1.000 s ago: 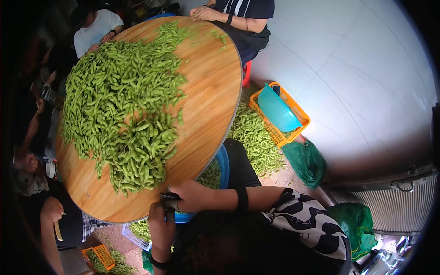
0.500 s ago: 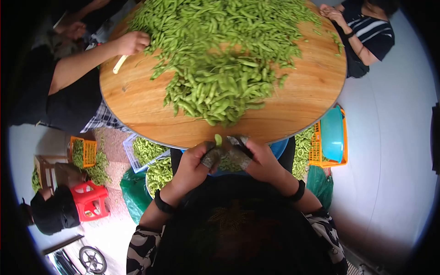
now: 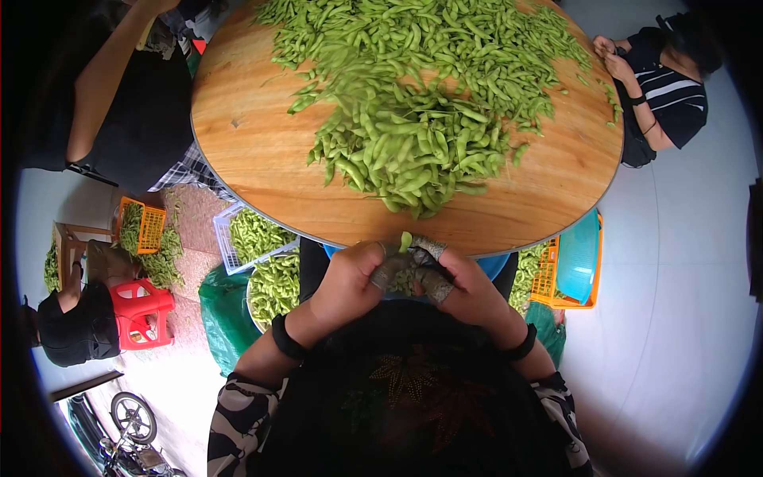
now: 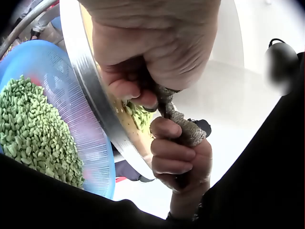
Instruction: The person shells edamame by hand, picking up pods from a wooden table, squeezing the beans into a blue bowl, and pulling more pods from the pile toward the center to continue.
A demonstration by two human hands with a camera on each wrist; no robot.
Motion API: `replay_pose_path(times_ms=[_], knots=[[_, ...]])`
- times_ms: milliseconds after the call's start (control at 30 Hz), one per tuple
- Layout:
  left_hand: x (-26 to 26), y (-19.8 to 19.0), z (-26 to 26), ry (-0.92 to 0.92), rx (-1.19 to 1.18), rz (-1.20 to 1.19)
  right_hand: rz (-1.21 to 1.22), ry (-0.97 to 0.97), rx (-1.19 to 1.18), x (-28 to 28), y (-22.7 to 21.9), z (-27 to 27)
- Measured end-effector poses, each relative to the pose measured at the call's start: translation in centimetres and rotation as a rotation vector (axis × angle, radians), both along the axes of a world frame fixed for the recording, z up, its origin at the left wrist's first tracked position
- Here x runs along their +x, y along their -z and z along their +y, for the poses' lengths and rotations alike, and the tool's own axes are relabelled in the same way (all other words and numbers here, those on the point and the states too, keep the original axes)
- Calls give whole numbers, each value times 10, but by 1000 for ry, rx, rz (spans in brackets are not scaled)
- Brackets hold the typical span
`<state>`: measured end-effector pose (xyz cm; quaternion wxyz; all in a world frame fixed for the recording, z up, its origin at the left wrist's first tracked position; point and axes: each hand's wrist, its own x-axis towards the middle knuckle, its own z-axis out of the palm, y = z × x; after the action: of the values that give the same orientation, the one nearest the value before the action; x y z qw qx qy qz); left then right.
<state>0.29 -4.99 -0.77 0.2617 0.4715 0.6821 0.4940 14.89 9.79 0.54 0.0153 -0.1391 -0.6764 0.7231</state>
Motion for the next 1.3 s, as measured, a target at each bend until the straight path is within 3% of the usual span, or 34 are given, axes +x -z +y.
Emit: replay_pose_path(times_ms=[67, 133, 200, 233, 267, 300, 333, 367, 400, 433, 500, 633, 700, 767, 800, 833, 900, 933, 1033, 1167, 1267, 1300], knots=[[0, 3, 1, -26, 32, 648, 12, 23, 69, -2, 1, -3], [0, 1, 1, 10, 3, 734, 22, 47, 135, -4, 3, -6], [-4, 4, 2, 48, -23, 822, -130, 64, 30, -7, 9, -6], [-8, 12, 2, 71, 70, 627, -130, 62, 31, -6, 12, -6], [-10, 18, 3, 91, 161, 430, -210, 92, -227, -5, 15, -5], [-10, 20, 2, 81, 160, 430, -291, 117, -484, -4, 17, -5], [-11, 22, 0, 134, 64, -273, -295, 105, -481, -2, 17, -5], [-11, 23, -3, 175, -30, -976, -242, 85, -669, 0, 17, -3], [-8, 24, -3, 176, 21, -1206, -190, 60, -855, 1, 16, -1], [-7, 25, -2, 143, 45, -1195, -197, 20, -850, 1, 16, -2], [-8, 27, -2, 162, -112, -866, -177, 73, -392, -2, 14, -4], [-7, 26, -6, 56, 65, -232, -223, 107, -7, -3, 14, -15], [-7, 36, -4, 26, 38, -266, -280, 128, -8, -2, 14, -16], [-5, 52, 1, -35, 252, 167, -215, 62, 128, 7, 33, -7], [-2, 54, 4, -42, 251, 250, -155, 61, 251, 5, 41, -4], [0, 51, 4, -73, 246, 259, -145, 29, 252, 2, 37, -8], [5, 41, 5, -27, 68, 381, -274, 265, 69, 3, 30, -13], [6, 26, 5, -8, -23, 396, -197, 279, 215, 5, 41, -8], [12, 33, 18, -44, -23, 398, -297, 376, 70, 0, 10, -20], [17, 40, 31, -13, 7, 349, -262, 395, 20, 8, 17, -13], [19, 35, 33, 10, 198, 150, -274, 385, 13, 19, 27, 1], [20, 37, 34, 28, 209, 118, -225, 360, 167, 29, 47, 15]])
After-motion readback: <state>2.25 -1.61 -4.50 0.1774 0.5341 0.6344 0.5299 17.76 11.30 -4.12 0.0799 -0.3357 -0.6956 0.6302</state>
